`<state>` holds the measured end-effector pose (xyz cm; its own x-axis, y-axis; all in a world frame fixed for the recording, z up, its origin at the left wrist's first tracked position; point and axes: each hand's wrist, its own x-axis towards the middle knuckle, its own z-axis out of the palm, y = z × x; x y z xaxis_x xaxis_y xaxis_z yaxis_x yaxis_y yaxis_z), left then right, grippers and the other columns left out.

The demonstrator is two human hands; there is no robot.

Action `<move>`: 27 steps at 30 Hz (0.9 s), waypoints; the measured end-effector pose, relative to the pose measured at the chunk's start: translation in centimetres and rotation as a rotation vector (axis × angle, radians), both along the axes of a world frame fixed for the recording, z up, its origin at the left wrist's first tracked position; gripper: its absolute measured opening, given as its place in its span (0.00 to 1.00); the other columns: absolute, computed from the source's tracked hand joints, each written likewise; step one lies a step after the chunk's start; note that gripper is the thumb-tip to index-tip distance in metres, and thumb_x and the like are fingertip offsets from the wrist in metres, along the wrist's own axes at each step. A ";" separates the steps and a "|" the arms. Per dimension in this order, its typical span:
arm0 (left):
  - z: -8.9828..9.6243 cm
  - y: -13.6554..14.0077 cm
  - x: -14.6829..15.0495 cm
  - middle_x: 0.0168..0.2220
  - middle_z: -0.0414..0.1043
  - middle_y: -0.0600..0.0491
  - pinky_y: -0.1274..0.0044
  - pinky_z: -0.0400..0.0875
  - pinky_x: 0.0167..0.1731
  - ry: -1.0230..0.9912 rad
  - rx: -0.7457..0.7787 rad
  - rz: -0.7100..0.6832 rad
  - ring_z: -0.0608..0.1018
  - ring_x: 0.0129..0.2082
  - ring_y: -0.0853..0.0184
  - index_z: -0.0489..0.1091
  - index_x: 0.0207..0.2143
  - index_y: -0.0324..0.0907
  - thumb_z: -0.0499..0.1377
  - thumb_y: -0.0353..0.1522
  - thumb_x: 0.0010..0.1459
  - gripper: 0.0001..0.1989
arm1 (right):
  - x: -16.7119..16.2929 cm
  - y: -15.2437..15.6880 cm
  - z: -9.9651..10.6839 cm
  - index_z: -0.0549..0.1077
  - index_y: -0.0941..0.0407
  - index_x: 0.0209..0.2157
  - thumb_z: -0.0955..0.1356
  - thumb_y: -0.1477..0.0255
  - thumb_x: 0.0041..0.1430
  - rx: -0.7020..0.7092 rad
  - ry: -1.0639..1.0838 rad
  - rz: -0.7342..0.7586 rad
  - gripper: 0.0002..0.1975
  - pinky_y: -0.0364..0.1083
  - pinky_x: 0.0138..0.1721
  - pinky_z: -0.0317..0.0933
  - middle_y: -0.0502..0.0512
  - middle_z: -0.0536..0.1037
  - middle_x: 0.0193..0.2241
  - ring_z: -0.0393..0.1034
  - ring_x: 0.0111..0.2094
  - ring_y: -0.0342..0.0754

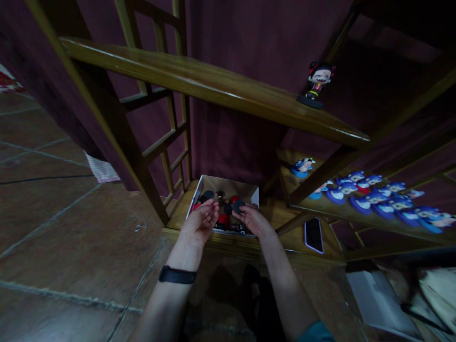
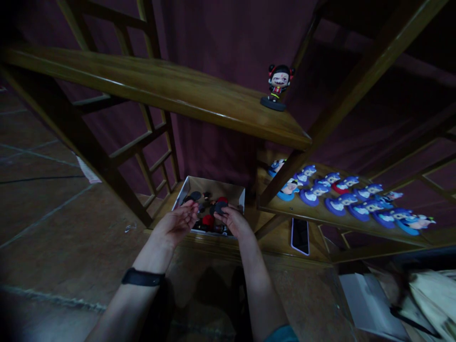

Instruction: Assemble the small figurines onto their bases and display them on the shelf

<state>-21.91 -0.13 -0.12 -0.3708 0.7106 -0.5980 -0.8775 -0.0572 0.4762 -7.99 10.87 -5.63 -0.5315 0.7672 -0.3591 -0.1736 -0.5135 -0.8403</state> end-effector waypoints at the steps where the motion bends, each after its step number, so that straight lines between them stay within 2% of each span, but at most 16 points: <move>1: -0.1 0.1 0.1 0.29 0.73 0.48 0.82 0.70 0.24 0.011 -0.010 -0.003 0.76 0.25 0.72 0.69 0.33 0.36 0.54 0.16 0.48 0.12 | -0.2 -0.2 -0.2 0.71 0.58 0.31 0.67 0.78 0.46 0.030 -0.028 -0.001 0.06 0.48 0.39 0.70 0.52 0.77 0.30 0.73 0.31 0.44; 4: -0.2 0.3 0.4 0.28 0.73 0.49 0.82 0.69 0.26 0.131 -0.041 -0.008 0.76 0.25 0.72 0.70 0.32 0.36 0.55 0.18 0.46 0.10 | -1.2 -1.2 -0.6 0.71 0.57 0.35 0.67 0.75 0.46 0.190 -0.169 0.046 0.10 0.46 0.33 0.69 0.50 0.76 0.30 0.72 0.28 0.43; 7: -0.3 0.7 0.4 0.27 0.73 0.51 0.83 0.67 0.25 0.443 -0.054 -0.008 0.74 0.25 0.72 0.71 0.30 0.37 0.60 0.22 0.44 0.08 | -2.3 -2.8 -0.4 0.72 0.54 0.37 0.65 0.74 0.49 0.458 -0.356 0.125 0.11 0.45 0.31 0.68 0.48 0.76 0.31 0.70 0.30 0.44; 10: -0.7 0.8 0.0 0.26 0.72 0.54 0.83 0.64 0.24 0.783 -0.081 -0.047 0.72 0.25 0.72 0.73 0.28 0.39 0.63 0.24 0.40 0.09 | -2.8 -4.7 0.7 0.71 0.51 0.40 0.65 0.75 0.49 0.748 -0.484 0.213 0.14 0.46 0.37 0.66 0.48 0.76 0.34 0.71 0.34 0.46; 13: -1.3 0.7 -0.4 0.25 0.72 0.54 0.82 0.65 0.26 0.944 -0.078 -0.168 0.72 0.27 0.70 0.73 0.26 0.41 0.64 0.25 0.39 0.07 | -2.7 -5.9 2.1 0.70 0.50 0.44 0.65 0.75 0.51 0.932 -0.531 0.268 0.17 0.48 0.42 0.64 0.50 0.76 0.37 0.70 0.39 0.49; 16: -1.7 0.6 -0.4 0.25 0.73 0.53 0.81 0.66 0.29 0.906 -0.066 -0.257 0.74 0.29 0.67 0.73 0.24 0.41 0.64 0.25 0.39 0.06 | -2.4 -6.0 2.6 0.68 0.49 0.46 0.65 0.75 0.51 0.938 -0.529 0.271 0.19 0.48 0.43 0.63 0.50 0.76 0.37 0.70 0.39 0.49; 20: -1.5 0.8 0.3 0.21 0.72 0.54 0.79 0.67 0.30 0.741 -0.091 -0.267 0.75 0.29 0.65 0.71 0.25 0.42 0.63 0.23 0.39 0.09 | -2.2 -5.2 1.9 0.68 0.49 0.43 0.66 0.72 0.52 0.862 -0.515 0.204 0.15 0.48 0.41 0.64 0.48 0.75 0.37 0.70 0.38 0.48; 23: -1.3 1.1 0.6 0.19 0.71 0.56 0.79 0.67 0.29 0.700 -0.112 -0.251 0.75 0.27 0.66 0.71 0.24 0.42 0.63 0.20 0.38 0.10 | -2.2 -4.7 1.1 0.68 0.50 0.41 0.66 0.72 0.51 0.740 -0.452 0.183 0.13 0.46 0.37 0.66 0.47 0.75 0.33 0.70 0.34 0.45; 27: -1.3 1.2 0.5 0.17 0.69 0.57 0.81 0.63 0.23 0.682 -0.110 -0.223 0.71 0.21 0.70 0.69 0.21 0.41 0.64 0.19 0.37 0.11 | -2.1 -4.0 0.6 0.65 0.50 0.45 0.64 0.73 0.51 0.528 -0.214 0.242 0.17 0.44 0.32 0.68 0.46 0.73 0.33 0.70 0.28 0.42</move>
<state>-21.44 1.08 -1.39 -0.5399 0.7619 -0.3577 -0.3687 0.1679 0.9142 -10.10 6.82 -5.04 -0.6710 0.7370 -0.0817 0.0962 -0.0227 -0.9951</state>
